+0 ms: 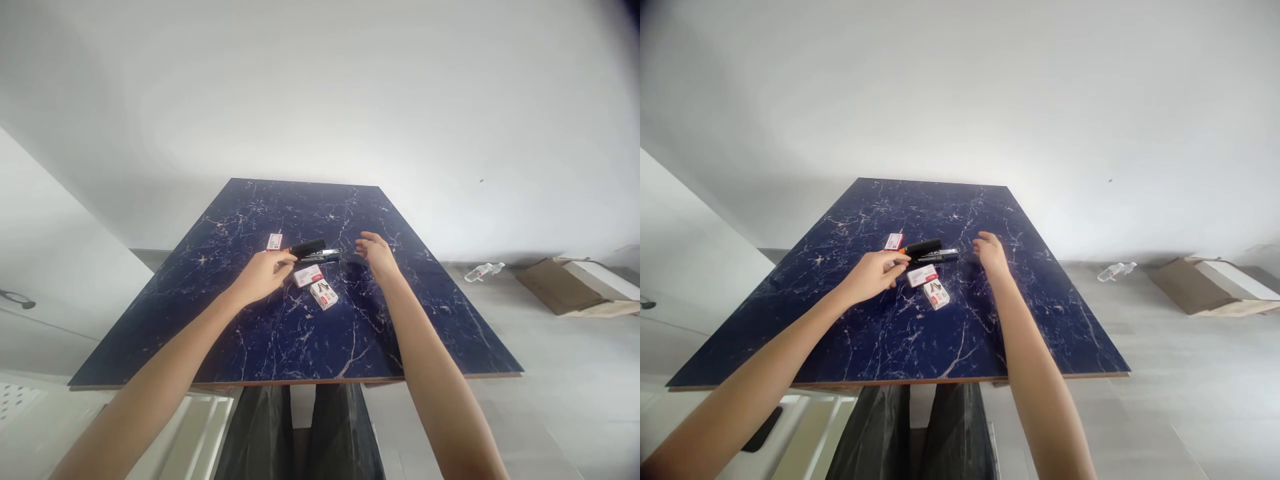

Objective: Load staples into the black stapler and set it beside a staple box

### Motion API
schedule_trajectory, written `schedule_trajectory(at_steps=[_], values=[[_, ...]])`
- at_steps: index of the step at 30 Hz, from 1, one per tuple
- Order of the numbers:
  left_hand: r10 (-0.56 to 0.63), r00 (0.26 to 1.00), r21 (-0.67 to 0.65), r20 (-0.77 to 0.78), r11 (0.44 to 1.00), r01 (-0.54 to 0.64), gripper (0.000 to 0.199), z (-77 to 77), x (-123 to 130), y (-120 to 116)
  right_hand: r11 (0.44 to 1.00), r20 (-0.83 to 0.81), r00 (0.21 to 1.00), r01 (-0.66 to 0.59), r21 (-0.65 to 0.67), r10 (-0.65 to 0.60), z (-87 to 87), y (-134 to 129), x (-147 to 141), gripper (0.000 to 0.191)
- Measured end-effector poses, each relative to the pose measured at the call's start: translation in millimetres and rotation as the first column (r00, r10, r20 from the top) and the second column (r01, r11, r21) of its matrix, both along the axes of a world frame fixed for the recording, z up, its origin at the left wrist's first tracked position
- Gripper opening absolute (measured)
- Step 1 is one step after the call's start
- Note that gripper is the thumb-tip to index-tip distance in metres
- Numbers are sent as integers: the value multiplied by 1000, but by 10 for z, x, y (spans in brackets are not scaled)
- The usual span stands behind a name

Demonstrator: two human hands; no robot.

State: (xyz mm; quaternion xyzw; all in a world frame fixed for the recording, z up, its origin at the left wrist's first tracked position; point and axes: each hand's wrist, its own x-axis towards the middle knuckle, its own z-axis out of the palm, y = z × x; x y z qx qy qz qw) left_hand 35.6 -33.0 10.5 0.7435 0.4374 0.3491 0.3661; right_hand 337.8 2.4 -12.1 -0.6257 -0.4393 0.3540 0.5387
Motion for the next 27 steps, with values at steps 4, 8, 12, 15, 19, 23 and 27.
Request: schedule_trajectory(at_steps=[4, 8, 12, 15, 19, 23, 27], values=[[168, 969, 349, -181, 932, -96, 23, -3, -57, 40, 995, 554, 828, -101, -3, 86, -122, 31, 186, 39], [209, 964, 386, -165, 913, -132, 24, -51, -78, 84, 974, 683, 708, -225, -26, 182, -109, -29, 62, 37], [231, 958, 400, -168, 905, -148, 24, -82, -93, 122, 981, 706, 691, -194, -27, 156, -32, -51, 62, 34], [257, 945, 440, -202, 886, -147, 27, -99, -104, 145, 966, 751, 618, -239, -102, 233, -15, -53, 136, 30], [199, 928, 411, -313, 910, -57, 38, -185, -112, 188, 952, 774, 568, -267, -147, 279, -76, -20, 194, 20], [151, 924, 357, -352, 934, -16, 50, -286, -91, 262, 981, 580, 794, -184, -54, 181, -112, 33, 205, 24], [158, 934, 315, -319, 948, -53, 48, -279, -86, 330, 967, 333, 914, -253, 24, 231, -86, 34, 120, 30]])
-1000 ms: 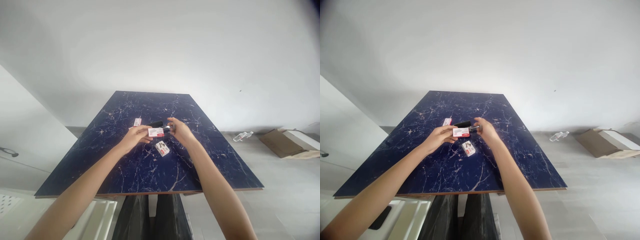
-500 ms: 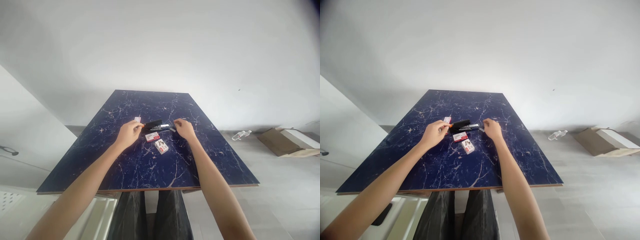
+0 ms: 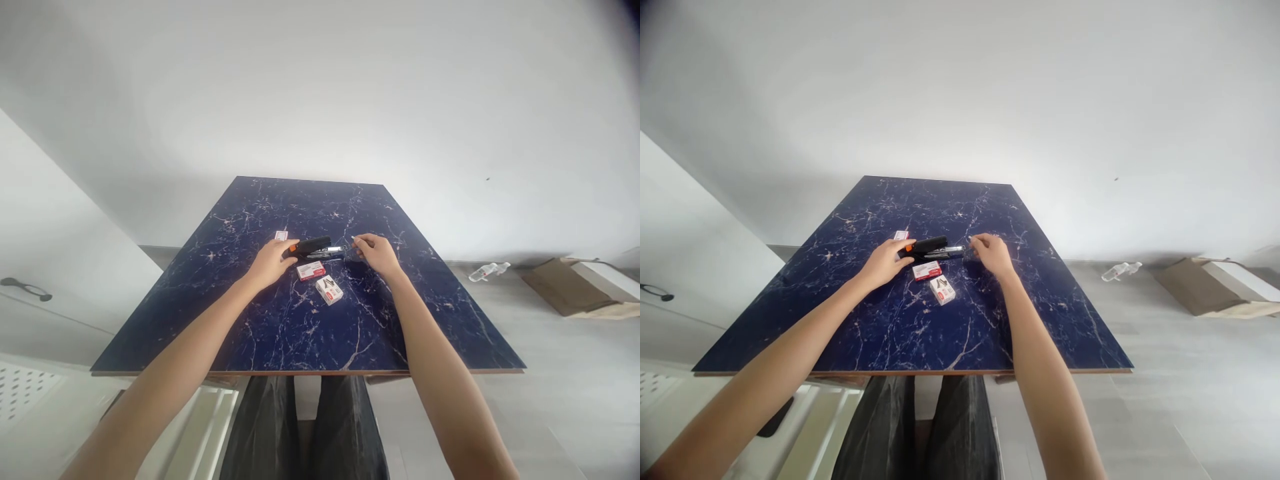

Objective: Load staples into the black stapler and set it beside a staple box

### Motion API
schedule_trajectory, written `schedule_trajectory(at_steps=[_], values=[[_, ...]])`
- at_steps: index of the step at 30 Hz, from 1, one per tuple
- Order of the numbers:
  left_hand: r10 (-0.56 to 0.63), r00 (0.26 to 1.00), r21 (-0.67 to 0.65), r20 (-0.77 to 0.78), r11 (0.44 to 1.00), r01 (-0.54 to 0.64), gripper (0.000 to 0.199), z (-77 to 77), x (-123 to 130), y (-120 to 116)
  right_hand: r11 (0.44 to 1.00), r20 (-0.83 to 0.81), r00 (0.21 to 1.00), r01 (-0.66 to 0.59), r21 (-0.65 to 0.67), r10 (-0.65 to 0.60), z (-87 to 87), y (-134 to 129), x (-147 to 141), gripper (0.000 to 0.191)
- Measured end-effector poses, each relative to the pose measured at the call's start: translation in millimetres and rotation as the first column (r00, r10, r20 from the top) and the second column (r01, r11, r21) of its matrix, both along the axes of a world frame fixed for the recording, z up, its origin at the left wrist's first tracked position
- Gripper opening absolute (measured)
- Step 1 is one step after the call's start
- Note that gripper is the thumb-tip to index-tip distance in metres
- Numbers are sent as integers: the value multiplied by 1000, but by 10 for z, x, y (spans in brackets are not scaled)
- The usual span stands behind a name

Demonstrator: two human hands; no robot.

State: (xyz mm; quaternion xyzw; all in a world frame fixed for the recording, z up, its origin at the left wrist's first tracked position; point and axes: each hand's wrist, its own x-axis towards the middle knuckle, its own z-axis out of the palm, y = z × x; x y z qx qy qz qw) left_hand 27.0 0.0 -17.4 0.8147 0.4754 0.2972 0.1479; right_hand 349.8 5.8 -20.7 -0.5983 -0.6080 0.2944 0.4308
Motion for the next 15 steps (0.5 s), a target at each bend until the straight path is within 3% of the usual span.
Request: schedule_trajectory(at_steps=[5, 8, 11, 15], values=[[-40, 999, -77, 20, 996, 41, 46, 59, -103, 6, 999, -161, 986, 44, 6, -43, -55, 7, -104, 34], [-34, 999, -99, -30, 995, 31, 47, 67, -151, -6, 999, -215, 977, 5, -36, -13, -103, 27, -86, 36], [-31, 997, -94, -76, 995, 24, 48, 75, -162, -4, 996, -190, 980, -73, -45, 64, -83, 8, -84, 37], [-6, 992, -79, -123, 997, -3, 48, 95, -161, 10, 992, -20, 992, -126, -25, 126, -5, -67, -152, 33]])
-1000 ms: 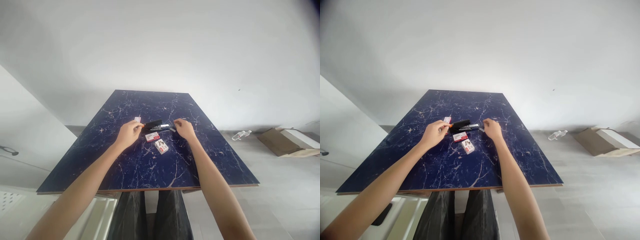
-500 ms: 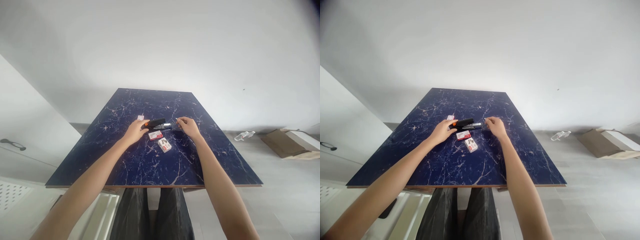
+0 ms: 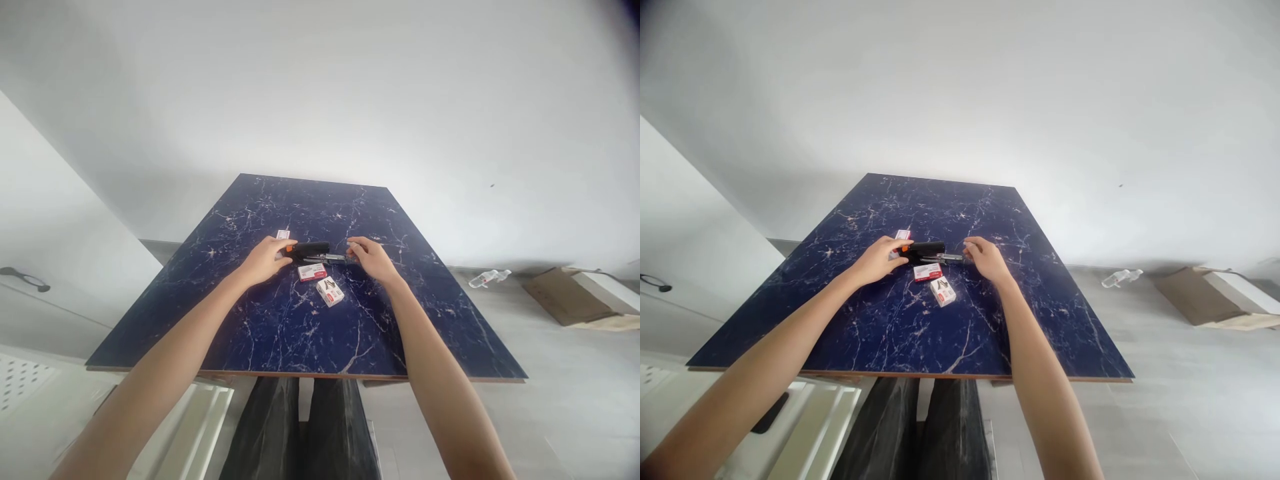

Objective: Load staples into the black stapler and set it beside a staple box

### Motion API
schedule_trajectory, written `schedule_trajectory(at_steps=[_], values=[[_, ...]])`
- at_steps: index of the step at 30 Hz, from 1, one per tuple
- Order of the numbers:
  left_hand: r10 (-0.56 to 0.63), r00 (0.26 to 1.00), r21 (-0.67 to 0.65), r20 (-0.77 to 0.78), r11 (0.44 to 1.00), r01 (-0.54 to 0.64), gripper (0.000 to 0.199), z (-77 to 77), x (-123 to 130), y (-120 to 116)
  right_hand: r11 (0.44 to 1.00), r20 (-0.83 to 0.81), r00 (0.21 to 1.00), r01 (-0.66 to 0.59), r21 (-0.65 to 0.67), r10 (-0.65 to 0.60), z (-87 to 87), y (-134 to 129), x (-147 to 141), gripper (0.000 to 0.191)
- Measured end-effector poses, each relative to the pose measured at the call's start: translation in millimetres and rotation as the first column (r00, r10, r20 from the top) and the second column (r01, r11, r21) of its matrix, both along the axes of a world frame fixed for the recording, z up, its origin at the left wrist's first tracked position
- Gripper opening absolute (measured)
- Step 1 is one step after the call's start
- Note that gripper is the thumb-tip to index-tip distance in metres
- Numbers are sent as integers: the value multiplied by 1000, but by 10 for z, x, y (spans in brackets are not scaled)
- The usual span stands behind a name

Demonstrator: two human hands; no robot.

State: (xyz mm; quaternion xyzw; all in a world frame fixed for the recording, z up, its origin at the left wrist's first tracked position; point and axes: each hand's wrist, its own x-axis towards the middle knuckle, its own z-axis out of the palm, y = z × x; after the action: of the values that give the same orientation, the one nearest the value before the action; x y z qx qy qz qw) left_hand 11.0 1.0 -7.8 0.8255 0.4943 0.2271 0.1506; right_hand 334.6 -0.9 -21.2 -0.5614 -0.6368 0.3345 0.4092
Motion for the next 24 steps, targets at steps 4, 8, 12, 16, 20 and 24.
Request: schedule_trajectory(at_steps=[4, 8, 12, 16, 20, 24], values=[[10, 1000, 26, -2, 1000, -10, 48, 4, -1, 0, 993, 188, 980, 39, 108, -59, 47, -46, -47, 29], [2, 1000, 21, -3, 1000, -2, 49, -14, -4, -2, 983, 209, 977, 2, 181, -41, 76, -62, -90, 30], [7, 1000, 29, -3, 1000, -7, 48, -34, -5, 8, 965, 386, 921, -145, 220, 51, 72, -100, -215, 24], [4, 1000, 39, -6, 999, -3, 48, -44, 1, 11, 958, 507, 854, -232, 170, 117, 58, -137, -312, 24], [0, 1000, 25, -13, 1000, 0, 48, -33, 5, -4, 969, 500, 860, -202, 140, 108, 79, -156, -310, 26], [7, 999, 14, -37, 1000, -6, 49, -14, 16, -18, 963, 529, 837, -239, 123, 140, 108, -168, -291, 25]])
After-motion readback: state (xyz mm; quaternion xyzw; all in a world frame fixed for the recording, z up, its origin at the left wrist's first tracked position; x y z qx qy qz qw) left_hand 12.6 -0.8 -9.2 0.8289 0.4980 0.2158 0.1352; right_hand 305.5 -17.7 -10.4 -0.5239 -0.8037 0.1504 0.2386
